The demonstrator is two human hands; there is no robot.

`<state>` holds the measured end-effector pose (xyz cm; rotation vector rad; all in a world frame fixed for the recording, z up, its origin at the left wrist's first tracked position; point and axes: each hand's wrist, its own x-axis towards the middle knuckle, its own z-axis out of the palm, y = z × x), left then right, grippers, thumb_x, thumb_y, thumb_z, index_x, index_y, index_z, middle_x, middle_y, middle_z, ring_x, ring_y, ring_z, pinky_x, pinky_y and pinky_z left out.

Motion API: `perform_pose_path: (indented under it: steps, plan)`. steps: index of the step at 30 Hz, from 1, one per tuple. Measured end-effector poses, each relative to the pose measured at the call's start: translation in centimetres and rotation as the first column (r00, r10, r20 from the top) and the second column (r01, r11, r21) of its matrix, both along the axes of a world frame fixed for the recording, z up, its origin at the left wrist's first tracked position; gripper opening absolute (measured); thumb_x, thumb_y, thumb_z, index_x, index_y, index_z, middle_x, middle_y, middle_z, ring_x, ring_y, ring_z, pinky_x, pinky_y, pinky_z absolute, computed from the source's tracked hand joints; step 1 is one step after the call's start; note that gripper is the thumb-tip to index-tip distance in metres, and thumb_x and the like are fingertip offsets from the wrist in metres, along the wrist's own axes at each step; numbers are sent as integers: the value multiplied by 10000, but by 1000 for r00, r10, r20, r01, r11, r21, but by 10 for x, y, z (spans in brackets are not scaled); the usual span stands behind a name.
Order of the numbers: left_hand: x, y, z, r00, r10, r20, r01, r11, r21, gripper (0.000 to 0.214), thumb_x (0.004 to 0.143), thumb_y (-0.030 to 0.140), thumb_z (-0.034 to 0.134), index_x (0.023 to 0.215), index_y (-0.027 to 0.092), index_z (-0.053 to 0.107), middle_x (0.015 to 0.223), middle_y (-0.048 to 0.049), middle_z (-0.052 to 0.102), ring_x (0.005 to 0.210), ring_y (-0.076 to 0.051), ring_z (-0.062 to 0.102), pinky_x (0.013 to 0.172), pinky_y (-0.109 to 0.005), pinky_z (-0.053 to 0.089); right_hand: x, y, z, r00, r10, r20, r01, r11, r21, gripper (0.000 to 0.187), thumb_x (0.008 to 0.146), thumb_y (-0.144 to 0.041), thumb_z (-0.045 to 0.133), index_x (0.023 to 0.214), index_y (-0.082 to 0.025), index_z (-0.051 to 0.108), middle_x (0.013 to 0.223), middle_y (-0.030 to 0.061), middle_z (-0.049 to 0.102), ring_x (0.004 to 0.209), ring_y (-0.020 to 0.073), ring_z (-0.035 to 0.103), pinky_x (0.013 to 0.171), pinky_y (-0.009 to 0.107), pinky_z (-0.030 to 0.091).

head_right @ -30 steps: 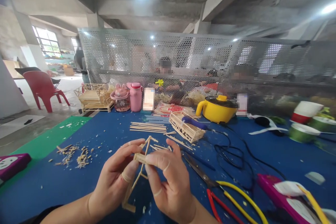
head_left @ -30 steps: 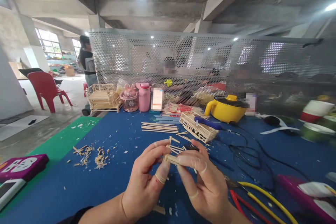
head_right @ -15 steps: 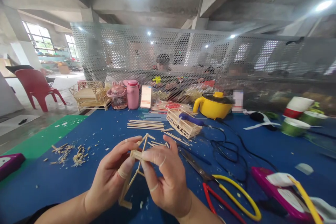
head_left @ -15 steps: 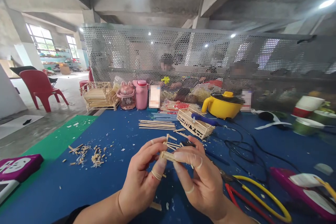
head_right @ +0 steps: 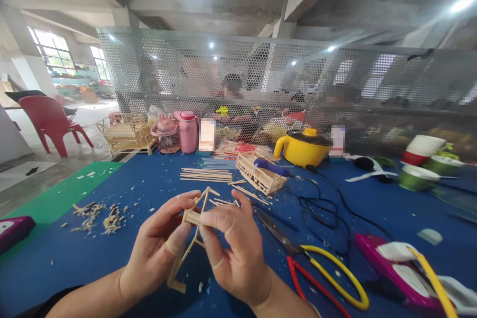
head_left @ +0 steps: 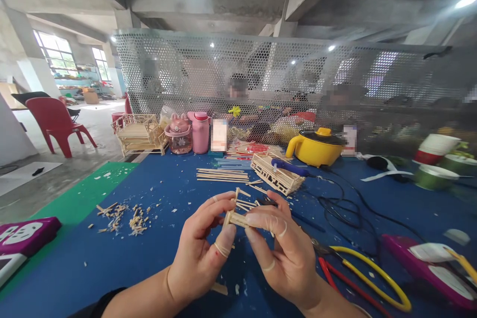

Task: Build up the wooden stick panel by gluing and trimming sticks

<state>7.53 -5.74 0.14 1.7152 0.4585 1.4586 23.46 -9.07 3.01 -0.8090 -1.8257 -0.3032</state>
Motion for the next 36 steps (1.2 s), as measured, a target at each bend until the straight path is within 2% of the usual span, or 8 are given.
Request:
perform_pose_path:
  steps: [4, 18, 28, 36]
  plan:
    - [0, 0, 0, 1000, 3, -6, -3, 1000, -11, 284, 884, 220, 574, 1163, 260, 600, 1309, -98, 556, 1061, -220, 622, 878, -332, 527, 0, 1, 0, 1000, 5, 0, -5, 1000, 1, 273, 773, -41, 577, 975, -224, 566, 806, -9, 695, 727, 150, 663, 1019, 482, 370]
    - [2, 1, -2, 999, 51, -16, -51, 999, 15, 281, 888, 199, 572, 1160, 262, 605, 1298, -81, 574, 1180, -230, 557, 926, -313, 500, 0, 0, 0, 1000, 5, 2, -5, 1000, -2, 276, 776, -46, 574, 975, -236, 565, 800, -17, 696, 728, 146, 663, 1026, 469, 363]
    - [2, 2, -5, 998, 60, -37, -58, 998, 37, 343, 899, 174, 558, 1191, 355, 572, 1307, -11, 568, 1173, -185, 561, 929, -264, 488, 1, 1, -4, 1000, 18, -8, -18, 1000, 2, 279, 775, -24, 576, 979, -214, 564, 813, -4, 680, 749, 146, 655, 1034, 476, 349]
    - [1, 2, -3, 996, 69, -60, -66, 997, 45, 330, 894, 176, 567, 1172, 355, 583, 1304, -4, 568, 1155, -177, 570, 897, -247, 498, 1, 1, -4, 1000, 25, -8, -25, 1000, -1, 301, 775, -16, 577, 999, -217, 562, 830, -5, 677, 763, 145, 651, 1037, 478, 345]
